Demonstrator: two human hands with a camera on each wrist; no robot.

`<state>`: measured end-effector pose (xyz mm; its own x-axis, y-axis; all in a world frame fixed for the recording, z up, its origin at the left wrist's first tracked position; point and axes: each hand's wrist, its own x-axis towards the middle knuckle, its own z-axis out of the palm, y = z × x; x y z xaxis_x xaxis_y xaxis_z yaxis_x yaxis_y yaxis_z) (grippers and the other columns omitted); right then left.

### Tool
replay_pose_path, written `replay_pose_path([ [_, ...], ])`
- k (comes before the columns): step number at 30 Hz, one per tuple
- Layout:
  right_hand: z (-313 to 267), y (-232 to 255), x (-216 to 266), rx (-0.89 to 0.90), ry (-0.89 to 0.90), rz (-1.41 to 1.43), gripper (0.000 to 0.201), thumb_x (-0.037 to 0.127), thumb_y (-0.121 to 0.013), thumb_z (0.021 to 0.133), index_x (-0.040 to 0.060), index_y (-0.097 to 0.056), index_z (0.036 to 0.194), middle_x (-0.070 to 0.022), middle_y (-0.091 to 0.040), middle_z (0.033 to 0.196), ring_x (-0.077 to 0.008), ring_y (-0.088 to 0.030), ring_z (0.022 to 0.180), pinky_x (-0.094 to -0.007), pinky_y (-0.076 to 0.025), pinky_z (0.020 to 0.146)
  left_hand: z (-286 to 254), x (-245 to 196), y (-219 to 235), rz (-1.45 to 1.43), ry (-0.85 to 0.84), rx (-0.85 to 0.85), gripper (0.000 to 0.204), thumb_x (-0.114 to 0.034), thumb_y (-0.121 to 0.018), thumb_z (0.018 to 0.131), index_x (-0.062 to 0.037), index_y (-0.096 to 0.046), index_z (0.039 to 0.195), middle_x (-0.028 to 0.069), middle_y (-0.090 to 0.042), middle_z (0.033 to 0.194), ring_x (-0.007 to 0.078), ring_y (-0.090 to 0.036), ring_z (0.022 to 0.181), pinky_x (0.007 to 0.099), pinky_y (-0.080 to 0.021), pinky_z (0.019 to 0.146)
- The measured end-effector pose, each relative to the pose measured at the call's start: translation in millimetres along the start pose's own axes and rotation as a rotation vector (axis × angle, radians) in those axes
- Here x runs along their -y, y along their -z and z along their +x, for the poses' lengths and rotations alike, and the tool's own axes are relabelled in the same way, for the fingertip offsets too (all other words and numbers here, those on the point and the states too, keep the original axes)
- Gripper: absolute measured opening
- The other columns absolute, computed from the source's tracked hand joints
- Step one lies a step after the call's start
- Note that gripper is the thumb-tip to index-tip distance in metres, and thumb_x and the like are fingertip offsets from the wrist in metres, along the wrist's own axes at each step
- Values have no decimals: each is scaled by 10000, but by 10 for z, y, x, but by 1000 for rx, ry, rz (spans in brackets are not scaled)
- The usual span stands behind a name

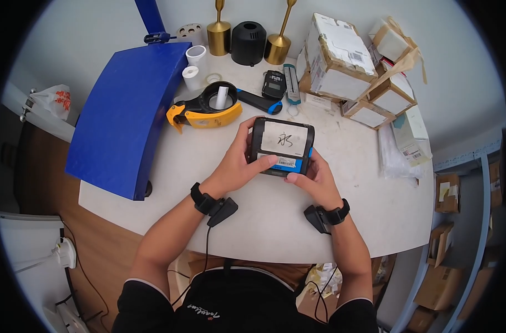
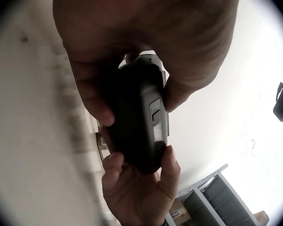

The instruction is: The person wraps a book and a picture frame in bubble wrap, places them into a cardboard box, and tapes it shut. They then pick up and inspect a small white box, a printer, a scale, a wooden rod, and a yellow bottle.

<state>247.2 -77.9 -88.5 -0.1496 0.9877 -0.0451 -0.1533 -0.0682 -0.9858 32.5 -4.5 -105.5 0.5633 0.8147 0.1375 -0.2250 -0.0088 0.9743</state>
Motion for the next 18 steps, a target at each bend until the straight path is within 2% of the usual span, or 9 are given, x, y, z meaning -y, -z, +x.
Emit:
replay_pose_path([
  [1,6,9,-5,1,-101,43,644,34,-738,857,-32,-425,1416,-126,-612,1276,-173,-637,1102,-315,-554,931,0,11,14,-1,2,-3,821,-162,-745,898,-104,-232,1537,151,-493,1405,228,-502,1297,361,-408,1100],
  [2,13,5,-28,-3,-119,51,644,80,-705,885,-50,-398,1437,-128,-620,1262,-180,-663,1057,-318,-589,883,-2,16,25,24,34,-25,836,-180,-734,908,-105,-210,1554,156,-503,1397,232,-506,1294,362,-409,1099],
  [7,36,125,-154,-1,-221,191,672,75,-654,880,-57,-359,1468,-150,-635,1243,-237,-691,1037,-348,-593,893,0,4,41,42,159,-41,846,-216,-701,932,-121,-177,1588,163,-520,1384,237,-516,1280,355,-437,1068],
  [9,49,150,-159,14,-235,231,679,69,-640,872,-59,-351,1474,-160,-635,1245,-258,-700,1031,-356,-593,893,20,62,54,87,115,-71,818,-217,-687,937,-137,-198,1587,158,-516,1389,234,-540,1245,344,-516,962],
  [10,54,151,-142,17,-243,229,684,60,-636,866,-58,-348,1475,-163,-635,1248,-266,-701,1035,-361,-592,897,10,74,58,85,121,-70,818,-217,-687,937,-137,-198,1587,158,-516,1389,234,-540,1245,344,-516,962],
  [12,43,162,-174,21,-258,226,698,61,-643,864,-57,-336,1480,-174,-636,1246,-271,-706,1032,-370,-590,903,-6,-17,38,-8,238,-83,866,-232,-704,917,-63,-166,1575,206,-489,1385,256,-543,1237,340,-593,832],
  [16,59,147,-145,11,-255,191,711,70,-657,865,-59,-326,1481,-184,-637,1238,-268,-711,1016,-370,-592,896,0,-36,61,-26,268,-61,863,-222,-698,914,-65,-167,1576,210,-487,1387,262,-534,1252,344,-575,870],
  [18,60,152,-147,24,-242,190,723,84,-676,865,-60,-322,1479,-189,-638,1235,-265,-715,999,-362,-597,880,4,8,67,-11,210,-49,851,-213,-700,908,-61,-182,1565,215,-489,1384,266,-520,1264,362,-537,947],
])
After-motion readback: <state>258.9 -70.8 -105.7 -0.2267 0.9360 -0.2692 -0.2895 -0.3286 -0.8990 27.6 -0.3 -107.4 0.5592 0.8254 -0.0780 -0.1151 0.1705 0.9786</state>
